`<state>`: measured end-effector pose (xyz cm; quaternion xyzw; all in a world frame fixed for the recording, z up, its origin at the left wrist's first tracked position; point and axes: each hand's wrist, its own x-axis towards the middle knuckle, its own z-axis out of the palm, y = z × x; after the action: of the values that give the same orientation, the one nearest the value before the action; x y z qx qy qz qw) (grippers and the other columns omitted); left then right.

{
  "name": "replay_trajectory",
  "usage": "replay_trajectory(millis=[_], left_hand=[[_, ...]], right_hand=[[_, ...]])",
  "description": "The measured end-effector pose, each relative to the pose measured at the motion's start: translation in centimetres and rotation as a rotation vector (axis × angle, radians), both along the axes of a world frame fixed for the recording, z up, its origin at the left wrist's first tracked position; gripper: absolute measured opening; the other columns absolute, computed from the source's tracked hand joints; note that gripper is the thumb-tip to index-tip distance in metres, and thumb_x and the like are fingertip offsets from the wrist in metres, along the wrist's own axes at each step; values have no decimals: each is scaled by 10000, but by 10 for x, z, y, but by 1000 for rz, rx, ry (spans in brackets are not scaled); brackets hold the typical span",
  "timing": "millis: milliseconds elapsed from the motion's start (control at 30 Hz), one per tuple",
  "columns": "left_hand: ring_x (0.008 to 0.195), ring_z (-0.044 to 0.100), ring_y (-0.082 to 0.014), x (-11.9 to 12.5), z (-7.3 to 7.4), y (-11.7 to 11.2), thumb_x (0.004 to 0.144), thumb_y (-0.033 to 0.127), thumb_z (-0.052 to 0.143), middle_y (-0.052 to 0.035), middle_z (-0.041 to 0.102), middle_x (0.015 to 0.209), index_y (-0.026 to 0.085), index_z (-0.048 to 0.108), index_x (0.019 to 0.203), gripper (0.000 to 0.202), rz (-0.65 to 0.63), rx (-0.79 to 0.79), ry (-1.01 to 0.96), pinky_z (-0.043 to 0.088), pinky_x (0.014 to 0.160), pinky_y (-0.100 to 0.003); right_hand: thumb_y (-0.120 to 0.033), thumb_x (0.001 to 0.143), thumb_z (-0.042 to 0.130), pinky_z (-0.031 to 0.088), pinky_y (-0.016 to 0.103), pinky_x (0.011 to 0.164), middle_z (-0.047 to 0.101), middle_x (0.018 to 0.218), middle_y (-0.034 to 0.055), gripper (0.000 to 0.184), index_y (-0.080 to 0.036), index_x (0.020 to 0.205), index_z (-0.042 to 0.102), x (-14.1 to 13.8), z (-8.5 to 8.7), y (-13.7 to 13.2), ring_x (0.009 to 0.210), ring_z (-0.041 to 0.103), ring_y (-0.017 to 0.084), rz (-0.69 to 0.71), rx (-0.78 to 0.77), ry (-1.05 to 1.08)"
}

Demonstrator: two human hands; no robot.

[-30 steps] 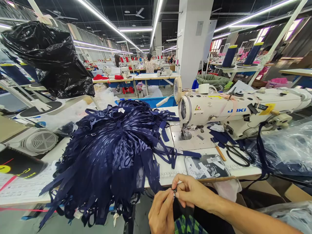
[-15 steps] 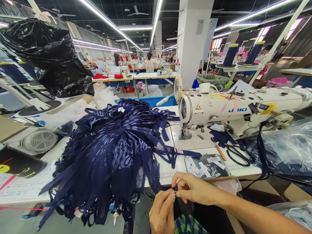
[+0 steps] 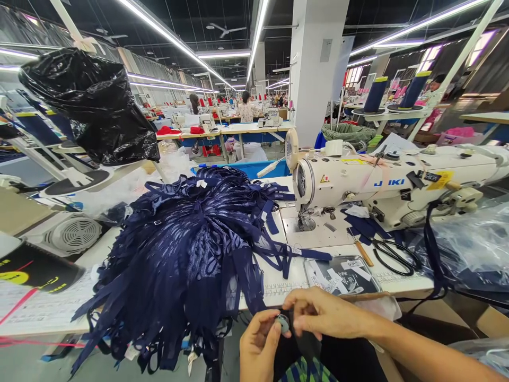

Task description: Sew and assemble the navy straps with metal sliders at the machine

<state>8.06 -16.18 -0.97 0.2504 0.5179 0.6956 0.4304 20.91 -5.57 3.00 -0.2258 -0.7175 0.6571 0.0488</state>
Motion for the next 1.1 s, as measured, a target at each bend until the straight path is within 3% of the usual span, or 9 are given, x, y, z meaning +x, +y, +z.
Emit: replay_trajectory(millis=[67,200,333,500,633,833,1100], left_hand=[[519,566,-92,-3,0,0,594,317,722,1,625,591,163,662,730,214,-21,-23,-57,436,588,-169],[503,567,-91,-6,-4,1,560,309,747,6,614,583,162,665,711,226,-68,-58,-154,423,571,-176],[499,572,-103,-5,-8,3,556,273,753,-6,626,605,172,679,742,225,-203,-97,-371,433,549,-199],[602,628,-152,-5,-21,4,622,276,712,-95,678,738,136,676,849,269,-326,-172,-529,460,641,-251],[694,652,-196,-6,-28,3,664,274,680,-136,683,842,114,651,902,288,-336,-249,-546,457,700,-278],[746,652,-226,-5,-26,1,627,302,707,-115,690,818,125,640,905,337,-302,-269,-564,439,742,-302],[776,646,-230,-4,-29,2,629,316,701,-122,683,861,121,628,936,371,-326,-270,-557,431,769,-321]], right_hand=[[-180,720,523,353,157,465,492,553,-51,153,-144,863,564,0,0,1,483,436,60,-10,39,-33],[-193,717,539,311,160,477,462,537,-48,79,-132,676,568,1,7,3,515,410,61,-57,159,-48],[-205,749,509,303,167,486,453,546,-50,110,-127,683,550,-1,15,1,516,391,58,-81,114,7],[-180,749,499,328,174,505,505,574,-38,100,-136,665,533,-5,23,-4,543,438,72,-114,91,67],[-171,748,496,324,178,504,503,572,-35,111,-137,647,524,-7,26,-4,544,434,76,-143,113,67],[-206,775,494,326,189,521,473,579,-37,123,-138,676,518,-4,29,-5,554,417,78,-170,119,78],[-297,848,417,411,242,589,550,664,-3,193,-143,755,487,-3,34,-6,518,499,78,-169,-30,245]])
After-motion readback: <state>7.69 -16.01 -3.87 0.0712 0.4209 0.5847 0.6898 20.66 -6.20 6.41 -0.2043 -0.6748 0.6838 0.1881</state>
